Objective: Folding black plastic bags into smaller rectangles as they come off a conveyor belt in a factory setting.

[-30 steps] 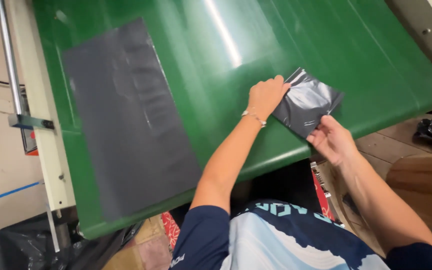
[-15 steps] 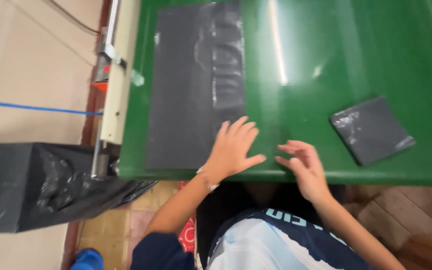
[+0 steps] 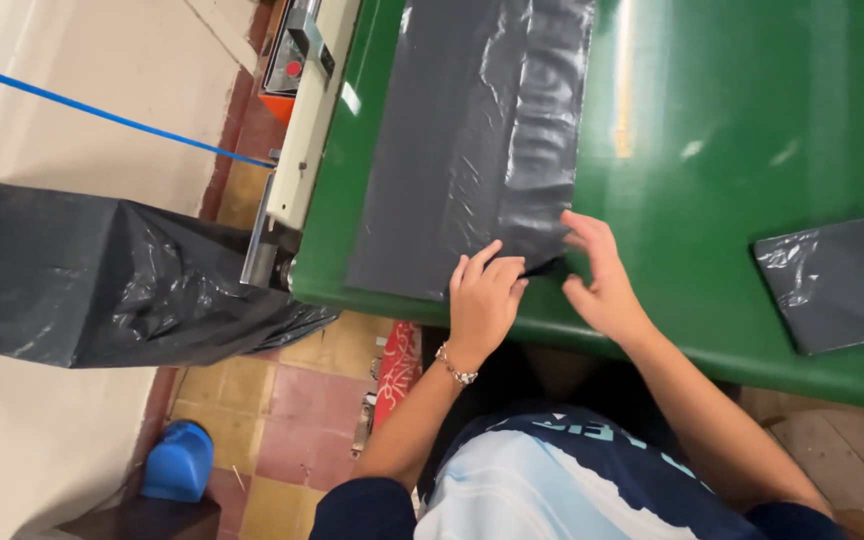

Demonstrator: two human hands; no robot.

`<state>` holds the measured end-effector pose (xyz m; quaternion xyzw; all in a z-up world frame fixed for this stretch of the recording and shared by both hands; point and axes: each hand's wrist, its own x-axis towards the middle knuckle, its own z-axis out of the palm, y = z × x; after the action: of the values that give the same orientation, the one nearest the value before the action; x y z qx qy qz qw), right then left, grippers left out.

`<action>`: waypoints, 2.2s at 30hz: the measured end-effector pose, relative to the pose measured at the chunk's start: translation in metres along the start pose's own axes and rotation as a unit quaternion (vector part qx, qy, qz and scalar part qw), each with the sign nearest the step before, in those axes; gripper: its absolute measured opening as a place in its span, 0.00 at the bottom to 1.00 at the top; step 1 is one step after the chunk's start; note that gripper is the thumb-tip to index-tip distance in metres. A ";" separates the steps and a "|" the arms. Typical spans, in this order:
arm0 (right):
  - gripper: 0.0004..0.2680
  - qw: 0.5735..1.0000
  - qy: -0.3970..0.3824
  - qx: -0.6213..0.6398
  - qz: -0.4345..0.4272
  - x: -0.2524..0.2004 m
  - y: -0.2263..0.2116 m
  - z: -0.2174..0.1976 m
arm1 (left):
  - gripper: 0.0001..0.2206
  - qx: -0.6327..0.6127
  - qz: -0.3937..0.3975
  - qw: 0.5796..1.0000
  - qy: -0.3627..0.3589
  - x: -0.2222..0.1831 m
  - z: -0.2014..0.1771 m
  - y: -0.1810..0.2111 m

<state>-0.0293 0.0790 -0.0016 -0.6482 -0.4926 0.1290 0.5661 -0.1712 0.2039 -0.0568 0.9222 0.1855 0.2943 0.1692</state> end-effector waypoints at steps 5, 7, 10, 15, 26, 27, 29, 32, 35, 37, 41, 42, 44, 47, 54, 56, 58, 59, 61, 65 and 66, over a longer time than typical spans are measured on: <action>0.25 0.953 -0.068 -0.244 -0.167 0.023 0.043 0.007 | 0.14 0.026 0.069 0.996 0.053 0.005 0.000 -0.015; 0.18 0.940 -0.076 -0.260 -0.206 0.029 0.048 0.008 | 0.22 0.048 0.096 0.992 0.063 0.009 -0.022 -0.024; 0.15 0.937 -0.070 -0.269 -0.211 0.029 0.039 0.002 | 0.16 0.105 0.052 0.992 0.049 0.005 -0.050 -0.067; 0.13 0.928 -0.059 -0.290 -0.225 0.019 0.030 -0.018 | 0.17 0.172 0.005 0.982 0.083 -0.033 -0.074 -0.158; 0.12 0.987 -0.025 -0.039 0.155 -0.065 0.000 -0.083 | 0.09 -0.180 -0.082 0.975 -0.098 0.049 -0.129 -0.074; 0.14 0.980 0.002 -0.024 0.200 -0.064 0.003 -0.085 | 0.08 -0.197 -0.088 0.970 -0.110 0.066 -0.125 -0.073; 0.12 0.975 0.031 -0.014 0.220 -0.052 0.009 -0.088 | 0.07 -0.212 -0.069 0.970 -0.101 0.096 -0.105 -0.075; 0.12 0.969 0.057 -0.018 0.242 -0.025 0.034 -0.092 | 0.07 -0.236 -0.055 0.967 -0.080 0.133 -0.090 -0.074; 0.07 0.963 0.112 0.024 0.244 0.008 0.079 -0.093 | 0.07 -0.237 -0.043 0.968 -0.065 0.164 -0.066 -0.084; 0.03 0.955 0.157 0.084 0.238 0.046 0.098 -0.094 | 0.07 -0.224 -0.031 0.973 -0.053 0.191 -0.053 -0.093; 0.04 0.952 0.183 0.034 0.243 0.084 0.123 -0.094 | 0.06 -0.078 -0.066 0.995 0.013 0.214 -0.041 -0.116; 0.05 0.954 0.159 -0.038 0.253 0.089 0.135 -0.092 | 0.07 -0.034 -0.092 0.994 0.053 0.204 -0.042 -0.125; 0.05 0.951 0.151 -0.068 0.261 0.087 0.140 -0.089 | 0.08 0.064 -0.107 0.988 0.096 0.208 -0.064 -0.157; 0.06 0.941 0.154 -0.095 0.287 0.086 0.140 -0.085 | 0.12 0.185 -0.170 0.960 0.127 0.205 -0.087 -0.214; 0.04 0.938 0.203 0.038 0.277 0.083 0.163 -0.083 | 0.31 0.076 -0.309 0.944 -0.085 0.233 -0.087 -0.299; 0.04 0.932 0.223 0.048 0.280 0.088 0.150 -0.084 | 0.32 0.142 -0.275 0.946 -0.093 0.240 -0.062 -0.333; 0.04 0.930 0.222 0.058 0.287 0.090 0.143 -0.083 | 0.32 0.207 -0.260 0.938 -0.095 0.236 -0.045 -0.354; 0.04 0.928 0.216 0.055 0.300 0.090 0.143 -0.084 | 0.33 0.244 -0.243 0.935 -0.086 0.235 -0.041 -0.358; 0.04 0.926 0.209 0.052 0.309 0.097 0.141 -0.086 | 0.33 0.281 -0.228 0.930 -0.072 0.236 -0.040 -0.357; 0.04 0.925 0.201 0.057 0.317 0.098 0.132 -0.084 | 0.29 0.282 -0.223 0.932 -0.053 0.231 -0.052 -0.337; 0.04 0.927 0.202 0.058 0.312 0.098 0.130 -0.084 | 0.27 0.281 -0.232 0.930 -0.046 0.231 -0.054 -0.332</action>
<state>0.1430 0.1211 -0.0478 -0.7478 -0.1327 0.1937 0.6210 -0.1095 0.6070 -0.0437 0.8757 0.4615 0.1400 -0.0253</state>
